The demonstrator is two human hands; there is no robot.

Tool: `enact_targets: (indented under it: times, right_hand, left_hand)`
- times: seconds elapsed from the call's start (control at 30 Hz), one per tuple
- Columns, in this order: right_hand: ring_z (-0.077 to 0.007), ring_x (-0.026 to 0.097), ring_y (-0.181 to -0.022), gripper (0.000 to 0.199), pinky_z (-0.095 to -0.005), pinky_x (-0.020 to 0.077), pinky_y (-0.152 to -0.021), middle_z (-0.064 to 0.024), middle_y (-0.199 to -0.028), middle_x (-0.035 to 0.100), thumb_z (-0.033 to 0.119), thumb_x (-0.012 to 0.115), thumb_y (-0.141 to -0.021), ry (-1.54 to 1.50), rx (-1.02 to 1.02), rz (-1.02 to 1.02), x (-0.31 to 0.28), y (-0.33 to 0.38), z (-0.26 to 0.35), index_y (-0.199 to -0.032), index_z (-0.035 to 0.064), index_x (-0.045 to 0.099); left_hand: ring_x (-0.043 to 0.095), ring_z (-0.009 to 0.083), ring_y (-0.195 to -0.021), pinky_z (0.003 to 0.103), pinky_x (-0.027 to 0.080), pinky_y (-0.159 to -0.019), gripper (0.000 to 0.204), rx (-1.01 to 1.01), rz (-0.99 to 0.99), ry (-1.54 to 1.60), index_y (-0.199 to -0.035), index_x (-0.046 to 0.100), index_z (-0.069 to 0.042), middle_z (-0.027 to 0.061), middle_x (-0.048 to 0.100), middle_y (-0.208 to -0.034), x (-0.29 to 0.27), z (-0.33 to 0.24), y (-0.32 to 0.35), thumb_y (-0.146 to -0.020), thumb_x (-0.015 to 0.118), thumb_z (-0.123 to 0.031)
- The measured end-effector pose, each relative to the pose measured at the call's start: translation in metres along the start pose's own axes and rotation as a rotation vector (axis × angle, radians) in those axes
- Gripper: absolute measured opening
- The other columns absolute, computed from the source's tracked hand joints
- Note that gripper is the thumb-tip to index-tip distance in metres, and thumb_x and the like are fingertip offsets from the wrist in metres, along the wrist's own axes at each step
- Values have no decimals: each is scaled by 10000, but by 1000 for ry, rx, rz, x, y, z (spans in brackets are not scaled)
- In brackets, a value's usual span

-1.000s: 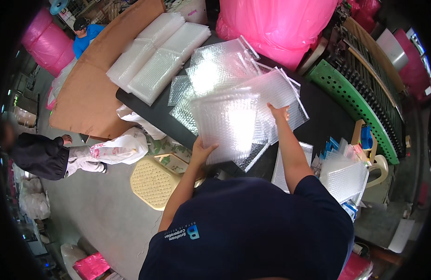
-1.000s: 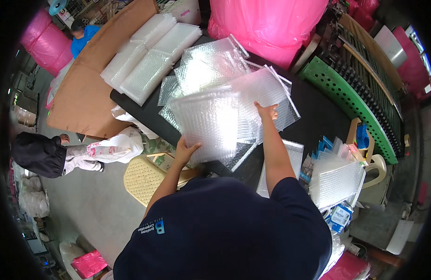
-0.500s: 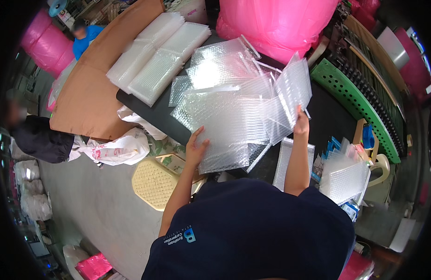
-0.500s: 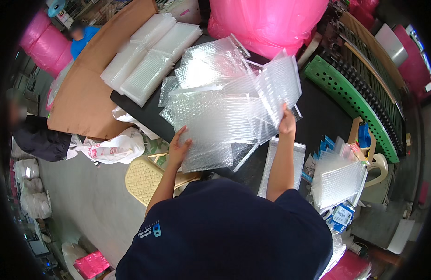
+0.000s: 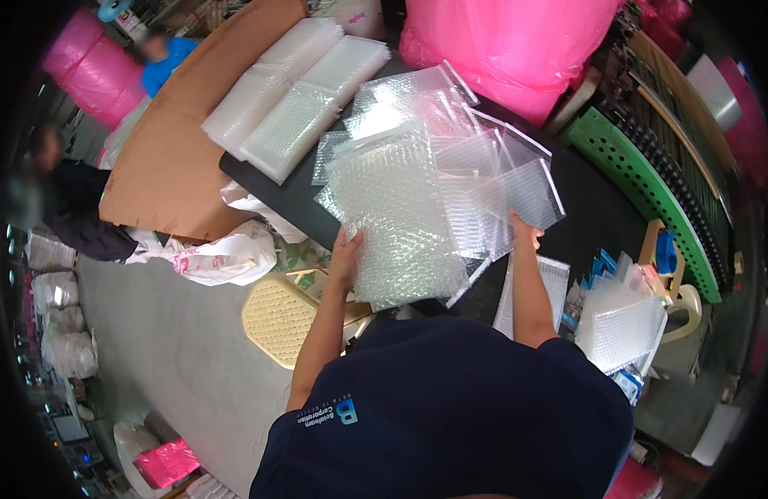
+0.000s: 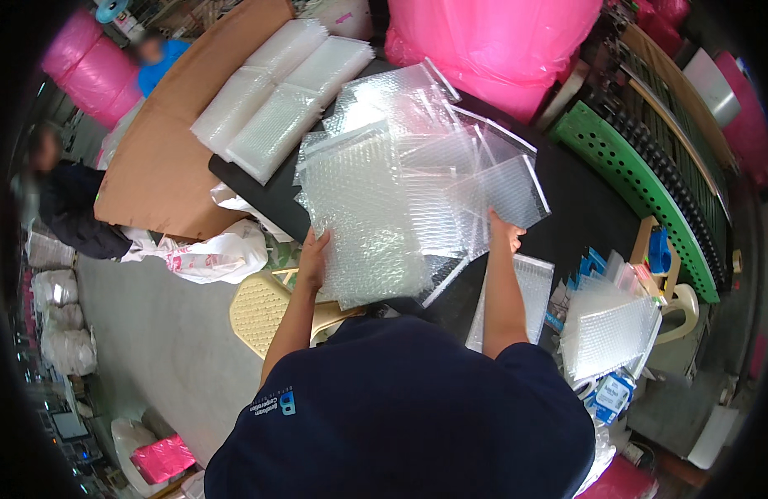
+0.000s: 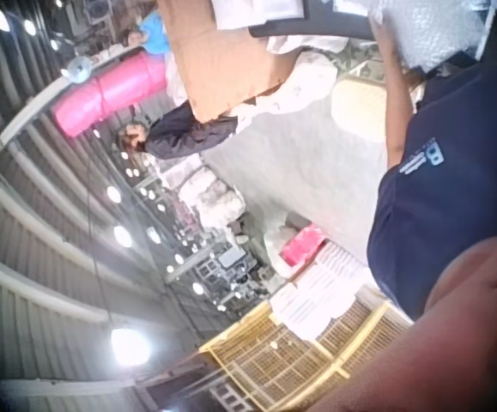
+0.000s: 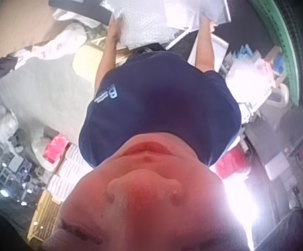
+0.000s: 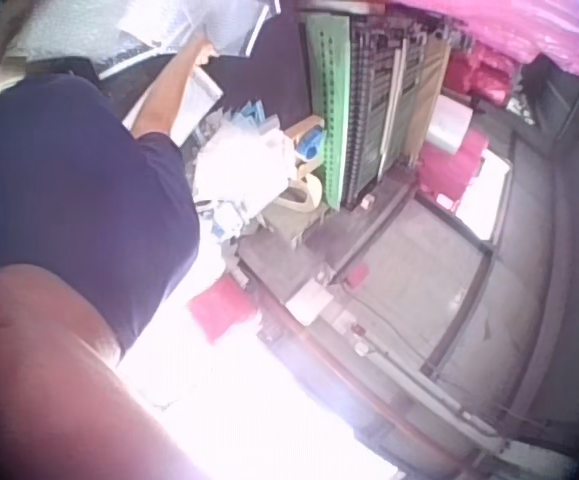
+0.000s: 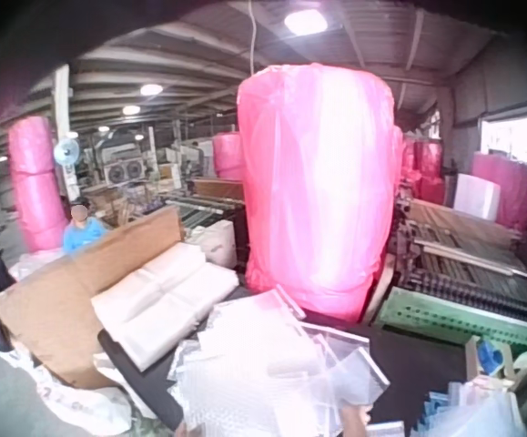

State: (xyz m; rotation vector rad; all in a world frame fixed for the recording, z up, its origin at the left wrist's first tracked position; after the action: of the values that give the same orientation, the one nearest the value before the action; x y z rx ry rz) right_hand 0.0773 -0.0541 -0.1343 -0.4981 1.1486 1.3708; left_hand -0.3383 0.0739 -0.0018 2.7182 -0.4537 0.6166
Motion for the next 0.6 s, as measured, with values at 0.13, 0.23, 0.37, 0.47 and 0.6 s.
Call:
enact_targets:
  times: [0.13, 0.23, 0.37, 0.47, 0.6]
  right_hand:
    - [-372, 421, -1129, 1195, -476, 402, -923, -244, -1203, 434, 557, 835, -422, 69, 61, 37, 19, -3, 8, -1325, 56, 235]
    - [-311, 521, -999, 984, -431, 464, -828, -209, -1117, 497, 452, 830, -532, -170, 111, 51, 23, -17, 3, -1252, 44, 299]
    - [-257, 578, -814, 445, -377, 511, -700, -138, -916, 562, 275, 669, -769, -1225, 110, 672, 54, -65, 5, -1056, 12, 453]
    - [-241, 600, -812, 206, -380, 522, -759, -115, -901, 602, 166, 508, -918, -1685, -42, 1631, -16, 0, 44, -1000, -18, 553]
    - [-166, 584, -923, 413, -300, 502, -829, -76, -1051, 589, 172, 579, -875, -1267, -384, 1503, -77, 102, 59, -1255, 50, 475]
  left_hand:
    - [511, 247, -1101, 347, 432, -921, 440, -158, 119, 503, -1291, 413, -63, 104, 508, -1242, -14, 7, 8, -889, 536, -190]
    - [503, 280, -1098, 380, 436, -922, 449, -223, 340, 856, -1286, 410, -58, 108, 477, -1260, -24, 12, 10, -888, 542, -220]
    - [502, 298, -1077, 452, 449, -911, 466, -207, 455, 1125, -1267, 414, -30, 106, 434, -1272, -29, 17, 0, -881, 556, -248]
    - [483, 289, -1120, 434, 432, -941, 493, -214, 315, 854, -1285, 401, -43, 119, 426, -1296, -42, 16, -1, -881, 554, -283]
    - [492, 251, -1126, 383, 394, -978, 655, 57, 30, 81, -1302, 381, -50, 108, 486, -1258, -16, -8, -6, -851, 549, -494]
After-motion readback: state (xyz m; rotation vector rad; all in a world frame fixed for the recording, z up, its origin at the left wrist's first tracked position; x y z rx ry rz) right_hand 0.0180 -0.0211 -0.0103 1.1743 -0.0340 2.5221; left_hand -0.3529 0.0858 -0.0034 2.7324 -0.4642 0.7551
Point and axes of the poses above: each hand's wrist, its own y-axis away from the middle knuckle, its own x-axis out of the palm, z = x × y, the point moved 5 cm from there along -y, towards the middle knuckle
